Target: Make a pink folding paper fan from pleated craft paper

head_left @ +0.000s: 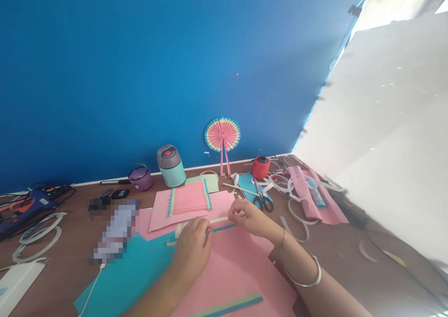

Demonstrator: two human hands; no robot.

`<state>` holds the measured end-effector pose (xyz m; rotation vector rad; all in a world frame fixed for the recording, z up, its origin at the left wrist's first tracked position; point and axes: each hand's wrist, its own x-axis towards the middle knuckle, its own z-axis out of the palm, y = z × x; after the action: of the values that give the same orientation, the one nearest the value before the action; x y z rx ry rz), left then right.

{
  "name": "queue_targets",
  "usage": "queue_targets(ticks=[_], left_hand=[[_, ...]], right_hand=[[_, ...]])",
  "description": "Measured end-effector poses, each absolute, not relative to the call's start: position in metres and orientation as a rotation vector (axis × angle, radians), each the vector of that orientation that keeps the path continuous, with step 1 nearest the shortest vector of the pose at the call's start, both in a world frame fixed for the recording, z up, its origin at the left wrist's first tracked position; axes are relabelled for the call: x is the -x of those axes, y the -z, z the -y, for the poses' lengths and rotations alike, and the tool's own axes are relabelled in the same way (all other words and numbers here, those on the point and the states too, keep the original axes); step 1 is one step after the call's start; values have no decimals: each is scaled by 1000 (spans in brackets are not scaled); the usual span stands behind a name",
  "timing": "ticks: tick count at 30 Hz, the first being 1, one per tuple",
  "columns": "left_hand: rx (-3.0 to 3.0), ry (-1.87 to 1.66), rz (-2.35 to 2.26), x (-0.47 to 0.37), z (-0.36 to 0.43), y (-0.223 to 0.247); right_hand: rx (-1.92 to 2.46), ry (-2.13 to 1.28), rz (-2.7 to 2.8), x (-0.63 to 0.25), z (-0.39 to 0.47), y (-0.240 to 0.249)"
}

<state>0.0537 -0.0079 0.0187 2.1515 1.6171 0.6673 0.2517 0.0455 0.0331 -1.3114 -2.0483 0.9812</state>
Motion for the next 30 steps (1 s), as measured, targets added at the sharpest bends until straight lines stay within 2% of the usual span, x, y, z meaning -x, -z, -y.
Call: queue_targets(ticks=[5,10,21,30], left_hand=[[-2445,-529,-1454,-53,34,4],[-2434,-507,-1459,-54,33,7],[-2405,-543,-1484,-53,31,9],[-2471,-538,-1490,-53,31,9]], right_hand=[[1294,-1117,2100,-256,-50,-9],[1329,-1057,2123,-260,-55,7],[1418,-1126,2109,-260,-52,-8],[1444,-1166,2077,-262,-54,-2]])
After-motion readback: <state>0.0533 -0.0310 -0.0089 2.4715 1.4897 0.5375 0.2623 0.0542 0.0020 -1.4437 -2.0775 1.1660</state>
